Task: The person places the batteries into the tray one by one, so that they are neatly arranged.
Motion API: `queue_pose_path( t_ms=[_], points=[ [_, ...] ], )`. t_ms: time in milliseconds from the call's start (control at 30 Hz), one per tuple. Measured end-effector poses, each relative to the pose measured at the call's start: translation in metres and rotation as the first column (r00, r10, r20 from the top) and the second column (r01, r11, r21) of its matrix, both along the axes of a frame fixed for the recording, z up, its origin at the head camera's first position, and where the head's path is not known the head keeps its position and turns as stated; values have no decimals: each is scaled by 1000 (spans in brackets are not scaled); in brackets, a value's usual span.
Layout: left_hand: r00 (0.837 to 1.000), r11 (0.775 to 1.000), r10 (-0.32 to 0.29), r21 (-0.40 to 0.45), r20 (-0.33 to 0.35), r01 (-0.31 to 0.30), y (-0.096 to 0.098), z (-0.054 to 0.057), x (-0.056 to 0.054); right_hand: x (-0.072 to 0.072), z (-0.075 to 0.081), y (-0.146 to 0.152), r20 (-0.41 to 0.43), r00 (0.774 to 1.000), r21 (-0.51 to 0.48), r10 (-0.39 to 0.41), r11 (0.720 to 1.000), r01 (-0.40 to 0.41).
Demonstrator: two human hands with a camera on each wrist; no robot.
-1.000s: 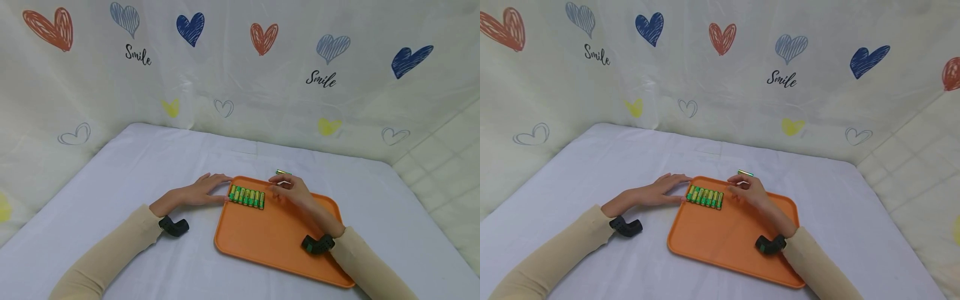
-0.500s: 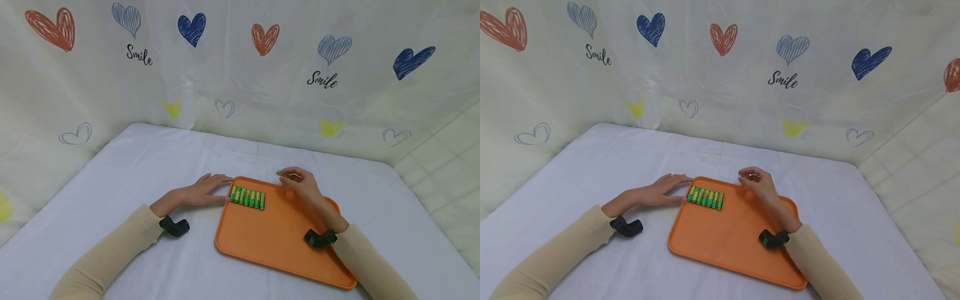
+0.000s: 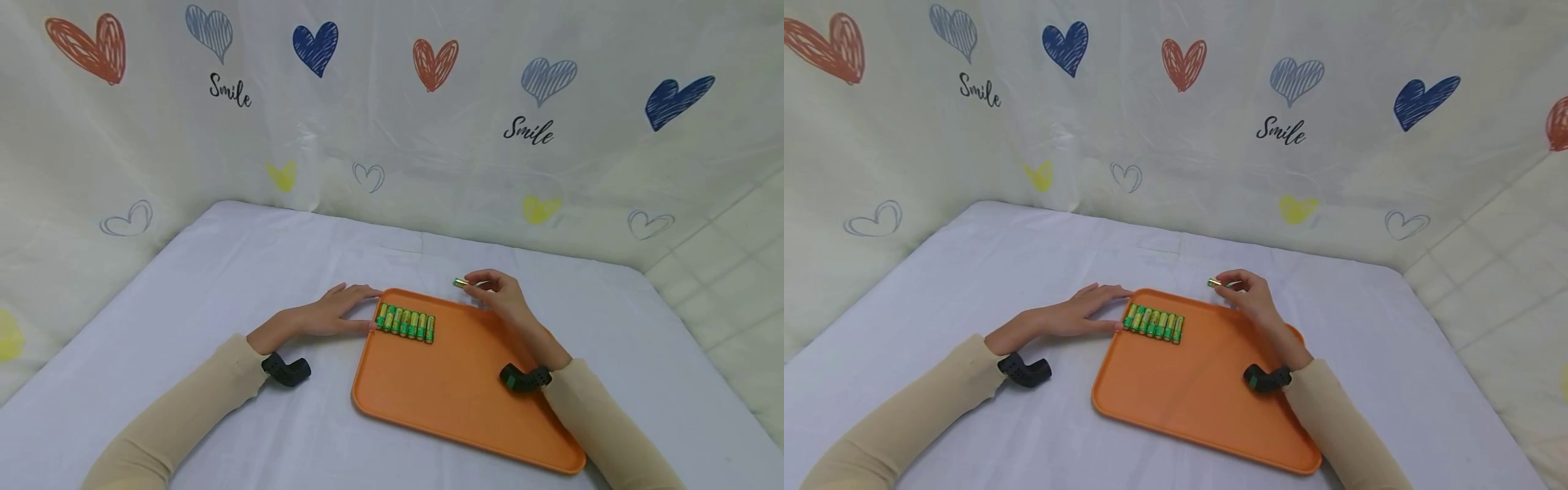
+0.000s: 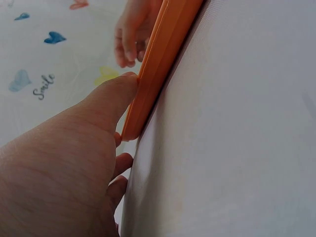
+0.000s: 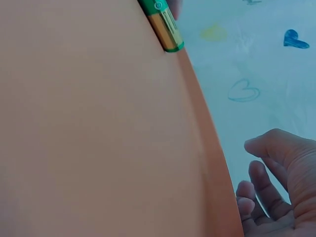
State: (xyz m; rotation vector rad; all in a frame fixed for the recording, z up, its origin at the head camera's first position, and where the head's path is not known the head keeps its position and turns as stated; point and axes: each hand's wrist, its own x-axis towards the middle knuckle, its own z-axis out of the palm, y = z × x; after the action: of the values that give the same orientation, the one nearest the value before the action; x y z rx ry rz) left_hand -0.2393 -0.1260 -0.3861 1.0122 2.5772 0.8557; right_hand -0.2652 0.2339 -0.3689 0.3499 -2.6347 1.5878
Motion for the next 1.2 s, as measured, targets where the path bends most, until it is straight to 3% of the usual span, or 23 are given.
queue_pose_path(
  t_ms=[233,533,1200],
  points=[
    [1000,1000,-3,-3,-3,3,1,2,1,-12,-5,8,-15,999,21,-34,999,34],
    [1000,1000,-2,-11,-9,2,1,0,1,-22,-9,14,115,992,108,-42,994,29],
    [1000,1000,1,-1,-15,-1,0,1,2,-20,-4,9,110,994,168,-14,986,-5]
  ],
)
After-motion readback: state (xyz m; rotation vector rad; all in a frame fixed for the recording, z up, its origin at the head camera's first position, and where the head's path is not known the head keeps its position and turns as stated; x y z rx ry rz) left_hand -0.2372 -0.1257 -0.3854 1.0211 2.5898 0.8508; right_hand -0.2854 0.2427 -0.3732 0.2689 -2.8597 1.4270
